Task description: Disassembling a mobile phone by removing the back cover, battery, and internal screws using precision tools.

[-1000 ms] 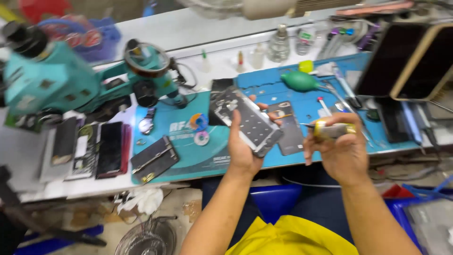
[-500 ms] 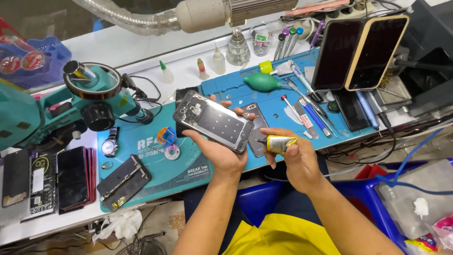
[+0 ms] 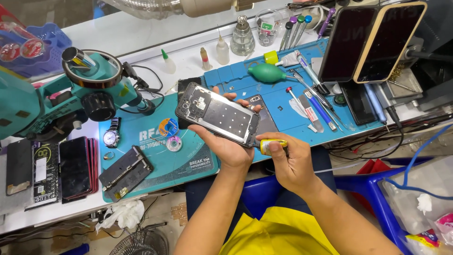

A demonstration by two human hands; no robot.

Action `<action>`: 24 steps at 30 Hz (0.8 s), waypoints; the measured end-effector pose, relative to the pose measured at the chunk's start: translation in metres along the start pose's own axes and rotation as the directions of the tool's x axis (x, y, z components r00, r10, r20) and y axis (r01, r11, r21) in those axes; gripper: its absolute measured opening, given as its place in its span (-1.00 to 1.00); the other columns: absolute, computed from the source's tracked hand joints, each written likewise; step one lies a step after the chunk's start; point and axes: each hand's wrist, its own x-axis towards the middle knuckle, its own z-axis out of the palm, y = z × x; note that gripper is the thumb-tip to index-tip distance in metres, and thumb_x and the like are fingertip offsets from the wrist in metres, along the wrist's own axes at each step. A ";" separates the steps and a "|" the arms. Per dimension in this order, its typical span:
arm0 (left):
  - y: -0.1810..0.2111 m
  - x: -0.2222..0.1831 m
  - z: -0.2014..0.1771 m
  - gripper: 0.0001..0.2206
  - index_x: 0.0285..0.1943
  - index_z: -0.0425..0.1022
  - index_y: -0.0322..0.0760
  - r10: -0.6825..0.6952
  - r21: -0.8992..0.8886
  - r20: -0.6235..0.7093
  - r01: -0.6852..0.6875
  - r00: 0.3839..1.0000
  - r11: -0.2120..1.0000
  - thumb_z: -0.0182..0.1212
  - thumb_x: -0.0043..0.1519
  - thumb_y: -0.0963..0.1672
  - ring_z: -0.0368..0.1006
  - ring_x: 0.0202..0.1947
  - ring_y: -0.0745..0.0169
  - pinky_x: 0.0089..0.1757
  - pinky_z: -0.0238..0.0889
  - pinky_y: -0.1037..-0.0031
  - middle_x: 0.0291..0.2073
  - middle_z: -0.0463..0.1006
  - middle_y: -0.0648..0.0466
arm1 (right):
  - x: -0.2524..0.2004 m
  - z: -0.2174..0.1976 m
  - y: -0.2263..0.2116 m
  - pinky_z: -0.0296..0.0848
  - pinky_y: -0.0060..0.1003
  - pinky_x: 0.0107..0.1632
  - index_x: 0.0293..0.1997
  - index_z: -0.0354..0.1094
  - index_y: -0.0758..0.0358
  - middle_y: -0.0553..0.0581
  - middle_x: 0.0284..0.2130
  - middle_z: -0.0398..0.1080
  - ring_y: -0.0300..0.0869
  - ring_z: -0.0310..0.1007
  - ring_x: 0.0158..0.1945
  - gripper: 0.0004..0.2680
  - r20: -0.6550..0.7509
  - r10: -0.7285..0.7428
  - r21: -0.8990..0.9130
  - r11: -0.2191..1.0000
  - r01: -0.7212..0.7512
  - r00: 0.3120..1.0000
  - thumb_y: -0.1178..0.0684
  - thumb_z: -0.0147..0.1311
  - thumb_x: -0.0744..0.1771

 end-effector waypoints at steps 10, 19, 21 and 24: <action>-0.002 0.000 -0.002 -0.10 0.52 0.09 -0.29 0.008 -0.015 0.007 -0.008 1.000 1.000 -0.55 0.26 0.35 0.46 -0.11 0.07 -0.09 0.53 0.04 -0.03 0.39 -0.07 | 0.002 0.003 -0.002 0.54 -0.22 -0.30 -0.14 0.57 0.25 0.18 -0.50 0.52 -0.01 0.57 -0.42 -0.75 -0.034 -0.083 -0.082 0.993 0.080 0.996 -0.02 -0.09 0.43; 0.001 -0.003 0.007 -0.13 0.49 0.11 -0.25 -0.031 -0.040 -0.100 0.027 0.995 0.999 -0.48 0.25 0.35 0.45 -0.15 0.11 -0.11 0.51 0.05 -0.09 0.37 -0.02 | -0.002 0.002 0.012 0.57 -0.27 -0.29 -0.14 0.59 0.25 0.08 -0.63 0.46 -0.25 0.52 -0.50 -0.73 -0.120 -0.091 -0.037 0.995 0.088 0.989 -0.05 -0.10 0.43; 0.005 -0.005 0.012 -0.16 0.47 0.10 -0.23 -0.063 -0.048 -0.184 0.055 0.981 0.997 -0.41 0.24 0.34 0.42 -0.17 0.12 -0.11 0.50 0.05 -0.11 0.35 0.00 | 0.005 -0.004 0.009 0.57 -0.26 -0.25 -0.06 0.53 0.32 0.10 -0.58 0.47 -0.25 0.50 -0.48 -0.71 -0.146 -0.119 -0.014 0.993 0.118 0.982 -0.05 -0.14 0.44; 0.010 -0.003 0.012 -0.18 0.46 0.03 -0.19 -0.143 -0.045 -0.342 0.136 0.929 0.990 -0.30 0.21 0.34 0.38 -0.19 0.16 -0.12 0.47 0.10 -0.13 0.29 0.07 | 0.027 -0.014 0.000 0.54 -0.10 -0.05 -0.01 0.48 0.42 0.27 -0.22 0.45 -0.06 0.52 -0.19 -0.75 -0.160 -0.263 -0.110 0.963 0.248 0.951 0.05 -0.14 0.45</action>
